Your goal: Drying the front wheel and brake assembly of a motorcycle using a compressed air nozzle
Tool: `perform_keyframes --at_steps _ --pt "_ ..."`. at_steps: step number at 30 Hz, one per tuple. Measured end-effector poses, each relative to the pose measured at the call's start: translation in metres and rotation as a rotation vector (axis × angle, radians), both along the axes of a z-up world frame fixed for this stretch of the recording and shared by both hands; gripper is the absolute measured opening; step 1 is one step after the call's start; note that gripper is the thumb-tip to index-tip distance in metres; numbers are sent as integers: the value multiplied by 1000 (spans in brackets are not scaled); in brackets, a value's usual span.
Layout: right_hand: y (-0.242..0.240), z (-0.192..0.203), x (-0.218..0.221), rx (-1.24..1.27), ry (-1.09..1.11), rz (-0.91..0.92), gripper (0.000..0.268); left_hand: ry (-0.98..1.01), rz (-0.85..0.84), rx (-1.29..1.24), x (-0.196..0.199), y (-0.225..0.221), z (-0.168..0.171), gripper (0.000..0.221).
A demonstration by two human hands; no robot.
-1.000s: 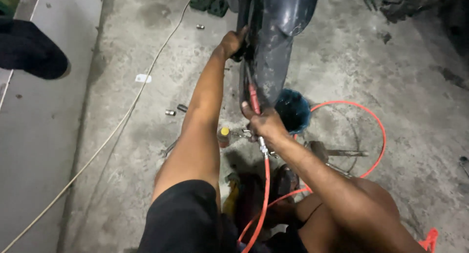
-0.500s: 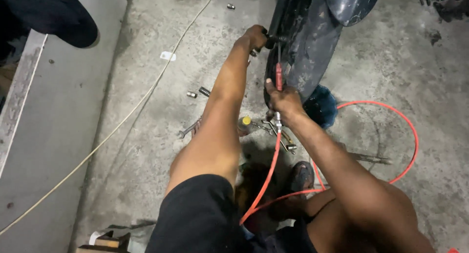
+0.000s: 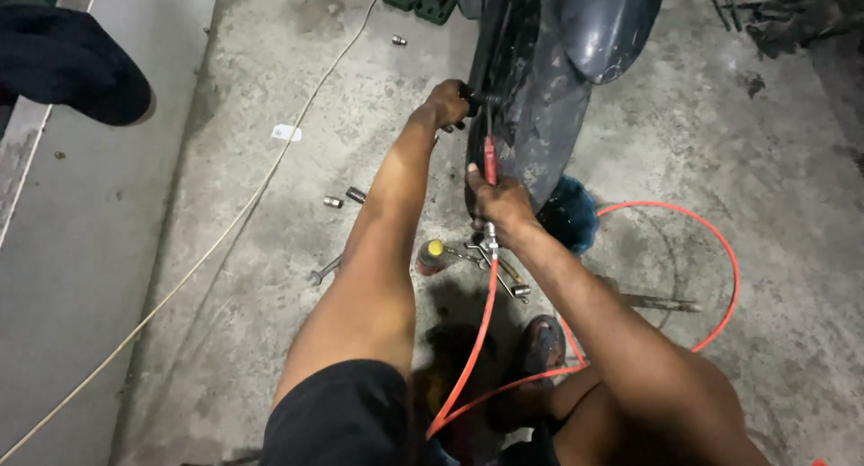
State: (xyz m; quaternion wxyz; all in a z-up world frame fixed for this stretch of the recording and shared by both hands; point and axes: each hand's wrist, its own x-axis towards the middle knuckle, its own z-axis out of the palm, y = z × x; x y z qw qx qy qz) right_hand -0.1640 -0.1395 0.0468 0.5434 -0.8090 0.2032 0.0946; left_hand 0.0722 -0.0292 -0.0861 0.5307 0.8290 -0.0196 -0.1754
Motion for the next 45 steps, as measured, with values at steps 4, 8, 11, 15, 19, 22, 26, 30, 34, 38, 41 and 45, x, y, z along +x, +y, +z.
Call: perform_keyframes --at_steps 4,8,11,15,19,22,26,30,34,38,41,45 --pt "-11 -33 15 40 -1 -30 48 -31 12 -11 -6 -5 5 45" --pt "-13 -44 16 59 0 -32 45 -16 -11 -21 -7 -8 8 42" --pt "-13 -26 11 -1 21 21 47 -58 -27 104 -42 -4 54 48" --pt "-16 -42 14 8 23 4 41 -121 -54 356 -10 7 16 64" --pt "-21 -46 18 -24 23 38 43 -148 -150 493 -4 8 -2 58" --pt "-18 -49 20 -12 36 24 41 -179 -176 623 3 9 -14 63" --pt "-15 -46 20 -9 33 46 44 -309 -246 814 -14 7 -1 63" --pt "-18 -45 17 -3 31 40 44 -423 -327 965 -9 7 -18 65" --pt "-19 -48 15 -12 39 57 46 -470 -359 1014 -24 9 3 58" --pt "-16 -43 15 -5 33 33 43 -459 -367 954 -20 13 -4 69" --pt "-15 -45 17 -5 46 38 44 -454 -373 973 -15 12 -10 73" --pt "-17 -53 21 -29 32 50 44 -420 -361 996 -15 10 -10 74"
